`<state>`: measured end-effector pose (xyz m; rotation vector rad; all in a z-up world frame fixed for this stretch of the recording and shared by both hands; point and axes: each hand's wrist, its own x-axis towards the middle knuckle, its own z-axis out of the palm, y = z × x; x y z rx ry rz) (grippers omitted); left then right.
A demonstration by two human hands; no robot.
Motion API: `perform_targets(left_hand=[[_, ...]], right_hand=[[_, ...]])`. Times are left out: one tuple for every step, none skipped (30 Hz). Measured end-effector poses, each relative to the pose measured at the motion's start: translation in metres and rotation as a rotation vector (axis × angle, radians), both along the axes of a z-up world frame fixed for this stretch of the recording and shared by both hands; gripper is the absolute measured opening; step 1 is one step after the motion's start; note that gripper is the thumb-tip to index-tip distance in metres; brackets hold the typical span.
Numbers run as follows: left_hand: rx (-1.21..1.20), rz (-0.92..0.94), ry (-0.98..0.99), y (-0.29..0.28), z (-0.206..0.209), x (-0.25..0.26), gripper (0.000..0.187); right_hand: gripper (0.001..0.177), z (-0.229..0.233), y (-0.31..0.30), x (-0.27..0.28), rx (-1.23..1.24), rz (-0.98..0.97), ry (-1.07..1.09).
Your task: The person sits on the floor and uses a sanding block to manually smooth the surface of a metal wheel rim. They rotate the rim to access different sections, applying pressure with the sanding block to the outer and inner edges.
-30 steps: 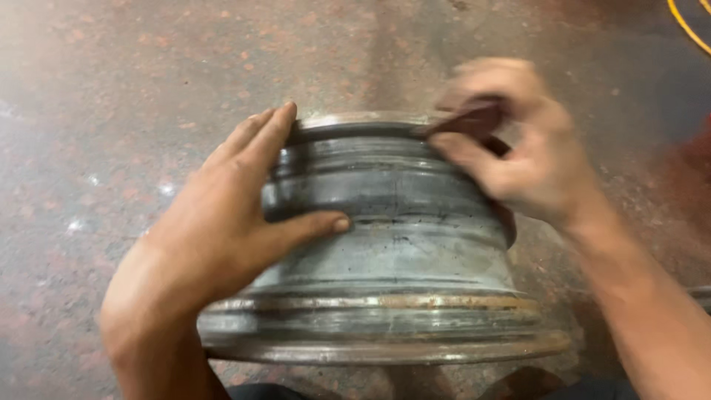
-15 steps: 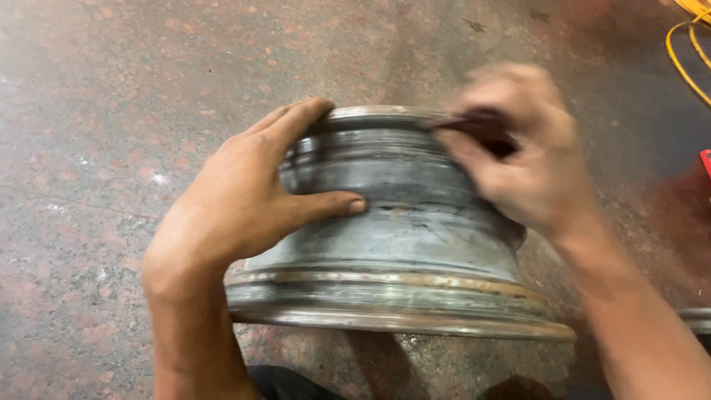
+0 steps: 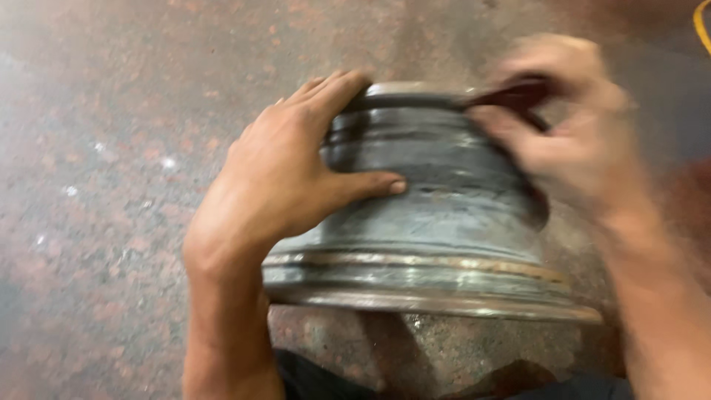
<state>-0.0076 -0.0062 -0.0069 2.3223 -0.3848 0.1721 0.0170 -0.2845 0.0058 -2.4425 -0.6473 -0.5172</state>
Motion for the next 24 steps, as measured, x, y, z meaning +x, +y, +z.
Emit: perform_targets(left_hand=[[0.0, 0.013, -0.018, -0.002, -0.002, -0.001, 0.101], [-0.004, 0.014, -0.047, -0.005, -0.003, 0.001, 0.101], [0.027, 0.011, -0.092, -0.006, -0.003, 0.002, 0.102], [0.05, -0.009, -0.14, -0.01, -0.004, 0.003, 0.102], [0.059, -0.02, -0.169, -0.015, -0.004, 0.004, 0.102], [0.069, -0.03, -0.198, -0.019, -0.005, 0.005, 0.102], [0.066, -0.032, -0.208, -0.021, -0.005, 0.003, 0.102], [0.071, -0.021, -0.22, -0.021, -0.005, 0.002, 0.101], [0.076, -0.022, -0.186, -0.022, -0.005, 0.003, 0.101], [0.083, -0.019, -0.147, -0.023, -0.006, 0.004, 0.101], [0.09, -0.015, -0.107, -0.023, -0.006, 0.004, 0.101], [0.082, -0.027, -0.162, -0.022, -0.007, 0.004, 0.1], [0.075, -0.04, -0.217, -0.02, -0.007, 0.003, 0.099], [0.068, -0.058, -0.277, -0.018, -0.006, 0.003, 0.099], [0.053, -0.058, -0.229, -0.016, -0.006, 0.003, 0.098], [0.037, -0.061, -0.181, -0.014, -0.005, 0.003, 0.098], [0.02, -0.064, -0.132, -0.012, -0.005, 0.003, 0.098], [0.017, -0.071, -0.152, -0.01, -0.005, 0.003, 0.098], [0.014, -0.078, -0.172, -0.008, -0.005, 0.003, 0.097], [0.009, -0.086, -0.194, -0.005, -0.005, 0.004, 0.096], [0.018, -0.076, -0.19, -0.004, -0.005, 0.005, 0.097], [0.027, -0.069, -0.187, -0.004, -0.006, 0.005, 0.097], [0.035, -0.061, -0.183, -0.003, -0.006, 0.005, 0.098], [0.037, -0.056, -0.155, -0.002, -0.006, 0.005, 0.097]], right_hand=[[0.034, -0.004, -0.014, -0.005, 0.001, 0.016, -0.016], [0.032, -0.008, -0.027, -0.007, -0.002, 0.02, -0.043], [0.031, -0.015, -0.037, -0.006, -0.004, 0.024, -0.071], [0.029, -0.023, -0.046, -0.005, 0.026, 0.029, -0.053], [0.026, -0.03, -0.053, -0.004, 0.058, 0.034, -0.036], [0.026, -0.032, -0.06, -0.006, 0.102, 0.041, -0.019], [0.025, -0.034, -0.064, -0.008, 0.146, 0.048, -0.003], [0.026, -0.037, -0.061, -0.009, 0.207, 0.07, 0.01], [0.027, -0.038, -0.057, -0.01, 0.268, 0.092, 0.022], [0.029, -0.037, -0.053, -0.012, 0.278, 0.092, 0.027], [0.03, -0.034, -0.049, -0.014, 0.288, 0.092, 0.032], [0.032, -0.032, -0.044, -0.015, 0.299, 0.095, 0.035], [0.037, -0.031, -0.039, -0.016, 0.288, 0.088, 0.017], [0.042, -0.029, -0.035, -0.018, 0.276, 0.076, -0.007], [0.047, -0.028, -0.031, -0.019, 0.265, 0.065, -0.03], [0.046, -0.028, -0.028, -0.018, 0.285, 0.061, -0.027], [0.045, -0.029, -0.027, -0.015, 0.306, 0.058, -0.025], [0.044, -0.03, -0.027, -0.014, 0.325, 0.055, -0.022], [0.039, -0.031, -0.027, -0.014, 0.316, 0.075, -0.035], [0.034, -0.03, -0.027, -0.014, 0.305, 0.095, -0.049], [0.032, -0.029, -0.026, -0.013, 0.293, 0.112, -0.058], [0.029, -0.026, -0.023, -0.012, 0.282, 0.127, -0.066], [0.029, -0.021, -0.019, -0.009, 0.269, 0.14, -0.069], [0.029, -0.015, -0.013, -0.004, 0.256, 0.159, -0.072]])
